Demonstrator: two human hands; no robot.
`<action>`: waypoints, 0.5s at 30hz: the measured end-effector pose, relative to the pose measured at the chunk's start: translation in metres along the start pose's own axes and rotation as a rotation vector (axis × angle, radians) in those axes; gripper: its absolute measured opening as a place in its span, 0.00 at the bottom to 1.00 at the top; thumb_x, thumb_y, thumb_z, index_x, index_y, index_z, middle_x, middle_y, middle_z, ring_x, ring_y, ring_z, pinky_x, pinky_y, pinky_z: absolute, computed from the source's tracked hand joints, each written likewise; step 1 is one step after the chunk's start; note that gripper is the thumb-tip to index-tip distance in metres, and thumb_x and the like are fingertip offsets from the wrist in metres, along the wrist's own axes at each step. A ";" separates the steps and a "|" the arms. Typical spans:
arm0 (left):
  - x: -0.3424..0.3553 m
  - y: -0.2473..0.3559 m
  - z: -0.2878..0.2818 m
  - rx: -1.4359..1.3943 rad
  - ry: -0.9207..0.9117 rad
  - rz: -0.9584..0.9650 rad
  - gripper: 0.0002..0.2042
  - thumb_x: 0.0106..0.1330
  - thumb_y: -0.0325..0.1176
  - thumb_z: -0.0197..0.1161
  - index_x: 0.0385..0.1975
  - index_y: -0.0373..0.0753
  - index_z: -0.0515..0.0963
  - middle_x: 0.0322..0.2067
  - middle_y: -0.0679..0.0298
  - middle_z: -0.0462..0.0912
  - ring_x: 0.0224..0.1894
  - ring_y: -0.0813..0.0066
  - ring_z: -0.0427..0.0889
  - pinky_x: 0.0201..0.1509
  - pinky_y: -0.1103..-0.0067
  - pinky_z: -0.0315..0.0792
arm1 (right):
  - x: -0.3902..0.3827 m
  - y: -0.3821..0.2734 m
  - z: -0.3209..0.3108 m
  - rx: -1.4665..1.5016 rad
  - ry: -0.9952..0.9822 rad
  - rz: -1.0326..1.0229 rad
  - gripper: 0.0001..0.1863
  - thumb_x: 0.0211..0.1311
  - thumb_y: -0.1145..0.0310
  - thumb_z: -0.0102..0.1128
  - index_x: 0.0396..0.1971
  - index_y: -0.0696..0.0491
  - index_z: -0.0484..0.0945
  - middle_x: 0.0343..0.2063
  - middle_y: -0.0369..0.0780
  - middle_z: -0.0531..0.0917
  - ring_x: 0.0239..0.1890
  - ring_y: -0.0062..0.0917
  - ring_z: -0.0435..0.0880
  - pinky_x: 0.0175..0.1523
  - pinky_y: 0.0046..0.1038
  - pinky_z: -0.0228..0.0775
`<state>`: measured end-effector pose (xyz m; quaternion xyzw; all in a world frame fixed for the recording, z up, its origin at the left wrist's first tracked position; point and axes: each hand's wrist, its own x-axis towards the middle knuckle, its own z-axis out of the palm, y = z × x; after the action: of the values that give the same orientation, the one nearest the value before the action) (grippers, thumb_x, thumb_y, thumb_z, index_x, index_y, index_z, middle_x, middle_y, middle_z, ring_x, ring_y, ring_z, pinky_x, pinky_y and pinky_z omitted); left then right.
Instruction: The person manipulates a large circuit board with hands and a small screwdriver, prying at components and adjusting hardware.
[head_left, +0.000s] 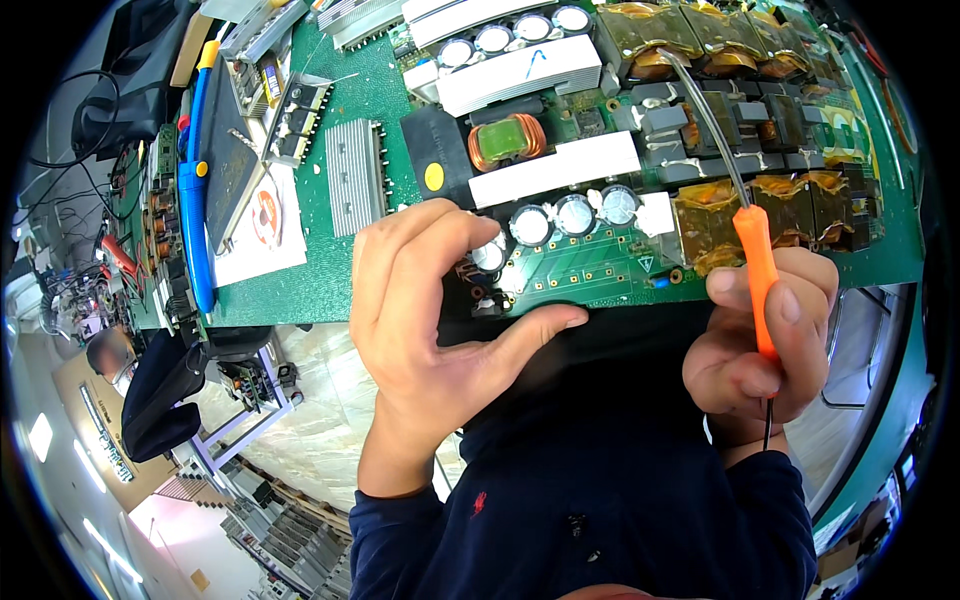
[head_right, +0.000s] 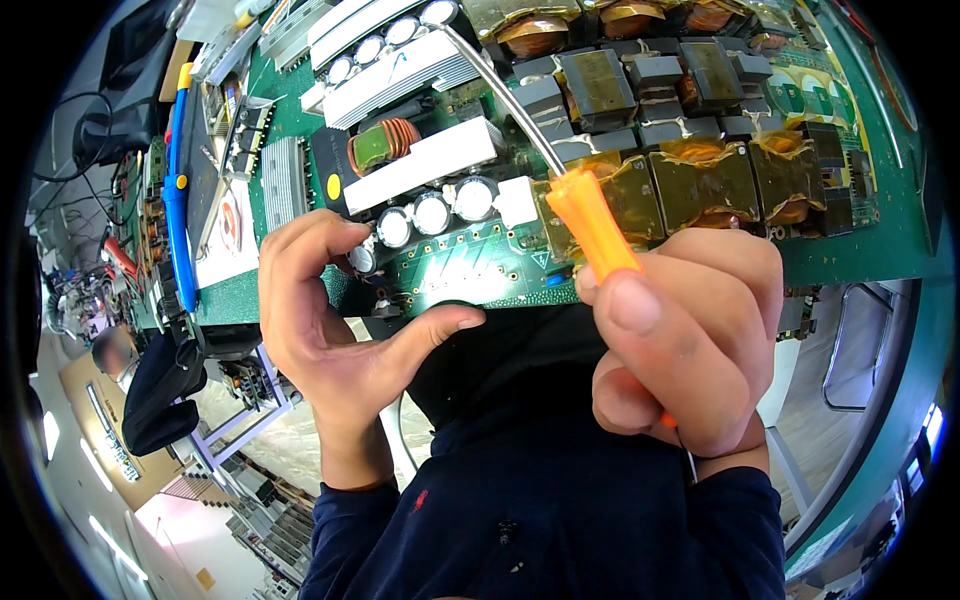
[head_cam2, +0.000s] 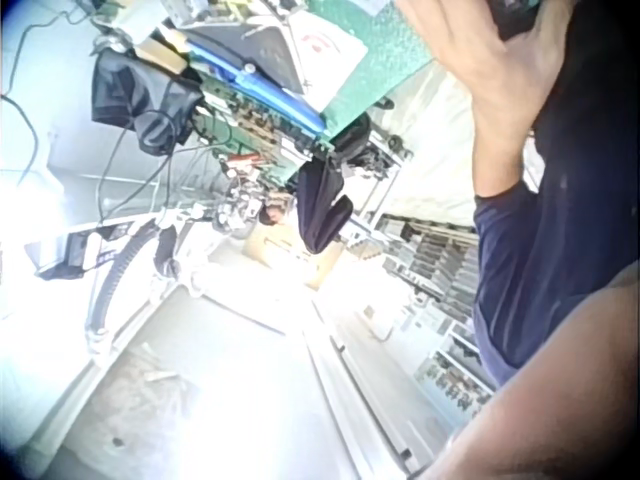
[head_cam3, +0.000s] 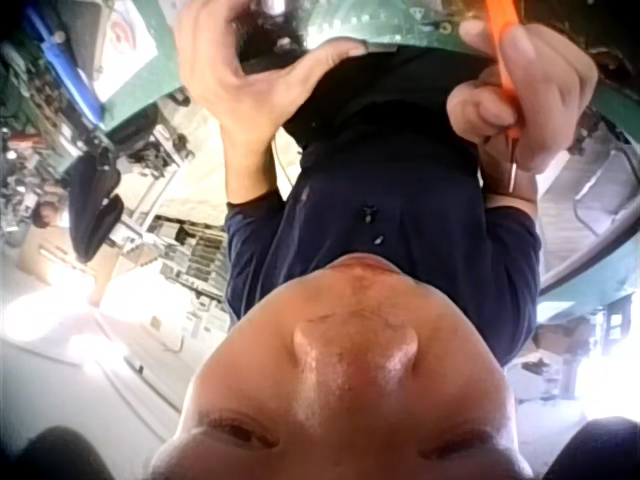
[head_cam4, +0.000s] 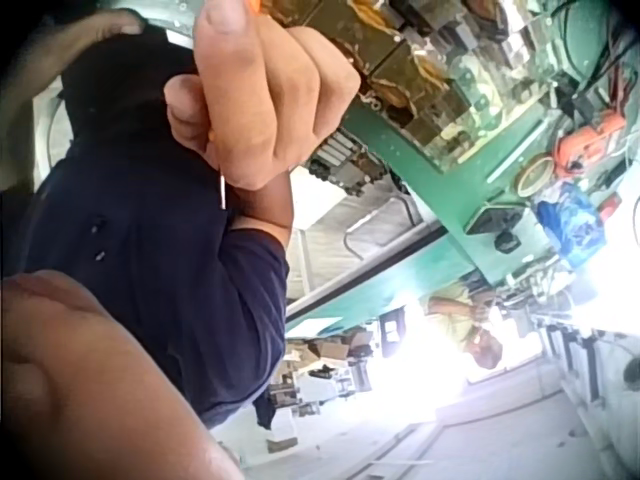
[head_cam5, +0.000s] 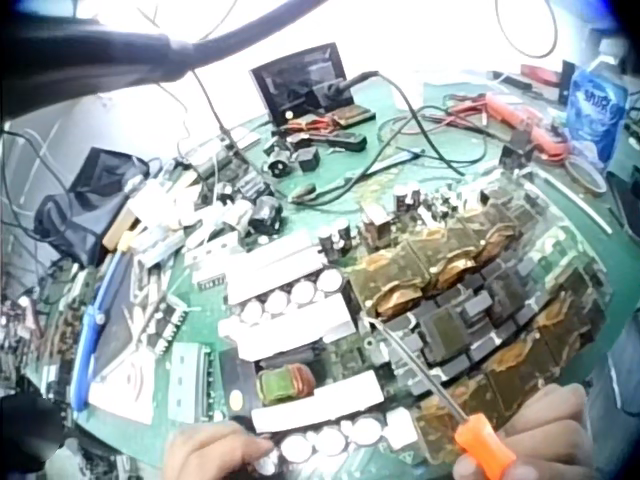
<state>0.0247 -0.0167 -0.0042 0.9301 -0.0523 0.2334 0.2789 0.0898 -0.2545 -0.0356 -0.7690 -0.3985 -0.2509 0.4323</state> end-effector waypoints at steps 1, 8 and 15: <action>0.000 -0.001 0.000 -0.008 -0.003 0.000 0.39 0.32 0.46 0.91 0.43 0.32 0.77 0.43 0.57 0.79 0.47 0.63 0.78 0.54 0.72 0.73 | 0.000 0.000 0.000 0.000 -0.004 0.000 0.18 0.78 0.53 0.52 0.58 0.47 0.72 0.41 0.37 0.84 0.35 0.30 0.78 0.40 0.31 0.73; -0.002 -0.004 0.001 -0.046 -0.010 -0.004 0.40 0.31 0.45 0.91 0.44 0.32 0.76 0.44 0.57 0.78 0.48 0.64 0.78 0.55 0.72 0.73 | 0.006 0.001 -0.003 -0.092 -0.067 -0.057 0.22 0.82 0.54 0.37 0.63 0.52 0.64 0.39 0.41 0.82 0.33 0.32 0.77 0.41 0.33 0.72; -0.004 -0.004 0.002 -0.051 0.007 -0.008 0.41 0.30 0.43 0.92 0.44 0.33 0.75 0.44 0.57 0.78 0.47 0.66 0.78 0.55 0.73 0.73 | 0.008 0.000 -0.005 -0.109 -0.092 -0.055 0.22 0.83 0.54 0.35 0.64 0.53 0.63 0.41 0.42 0.82 0.35 0.33 0.77 0.41 0.34 0.72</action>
<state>0.0223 -0.0146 -0.0092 0.9219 -0.0537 0.2343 0.3037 0.0937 -0.2558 -0.0274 -0.7908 -0.4249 -0.2482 0.3640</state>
